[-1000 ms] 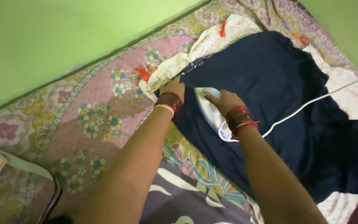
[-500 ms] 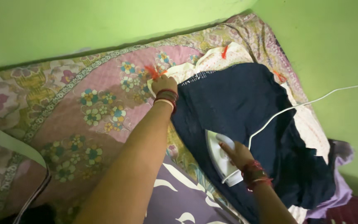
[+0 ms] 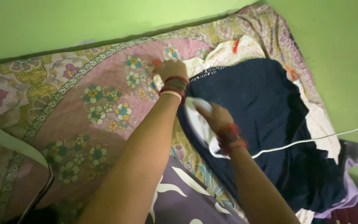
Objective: The person irons a green top and a dark blue top on a bed using a handheld iron. They smooth the fabric with one hand while moving the iron with the other, then fold the garments after ironing.
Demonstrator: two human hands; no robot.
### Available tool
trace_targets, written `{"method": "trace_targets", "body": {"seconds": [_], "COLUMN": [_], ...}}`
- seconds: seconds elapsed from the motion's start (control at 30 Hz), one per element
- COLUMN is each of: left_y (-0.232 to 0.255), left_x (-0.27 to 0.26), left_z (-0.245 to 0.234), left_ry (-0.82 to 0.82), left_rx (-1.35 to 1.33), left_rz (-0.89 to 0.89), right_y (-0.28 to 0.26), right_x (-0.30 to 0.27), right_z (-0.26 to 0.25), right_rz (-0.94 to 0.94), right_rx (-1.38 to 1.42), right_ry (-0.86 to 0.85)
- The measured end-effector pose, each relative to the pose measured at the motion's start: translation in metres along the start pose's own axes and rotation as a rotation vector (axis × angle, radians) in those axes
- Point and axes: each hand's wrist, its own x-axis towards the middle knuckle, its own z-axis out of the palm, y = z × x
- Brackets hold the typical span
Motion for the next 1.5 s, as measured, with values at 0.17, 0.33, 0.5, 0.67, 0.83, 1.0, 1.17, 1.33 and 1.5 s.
{"method": "trace_targets", "body": {"seconds": [0.17,0.33,0.5,0.67,0.83,1.0,1.17,1.33,1.5], "left_y": [0.033,0.032,0.016,0.009,0.015,0.032,0.03,0.033,0.008], "left_x": [-0.014,-0.001,-0.014,-0.03,-0.015,0.006,0.012,0.0,-0.03], "left_z": [-0.012,-0.002,0.031,0.029,0.026,0.033,0.026,0.013,0.023], "left_ry": [0.227,-0.075,-0.474,-0.592,-0.376,-0.162,0.063,0.019,0.042], "left_rx": [-0.961,-1.513,-1.217,-0.893,-0.997,-1.106,-1.123,-1.498,-1.117], "left_rz": [0.464,0.544,0.399,0.177,0.206,0.383,0.501,0.566,0.498], "right_y": [-0.041,-0.037,0.005,0.03,0.017,-0.028,-0.066,-0.073,-0.044], "right_x": [0.048,0.017,-0.067,-0.126,-0.108,-0.028,0.05,0.045,-0.015], "right_z": [0.02,0.008,-0.007,-0.014,-0.006,0.01,0.013,0.0,-0.008], "right_rz": [-0.023,0.055,0.187,0.289,0.342,0.206,0.148,0.157,0.248], "right_rx": [-0.02,0.044,-0.02,-0.089,-0.059,-0.039,-0.082,-0.043,0.038], "right_ry": [0.073,-0.02,-0.111,-0.134,-0.105,0.09,0.134,0.105,0.075]}}
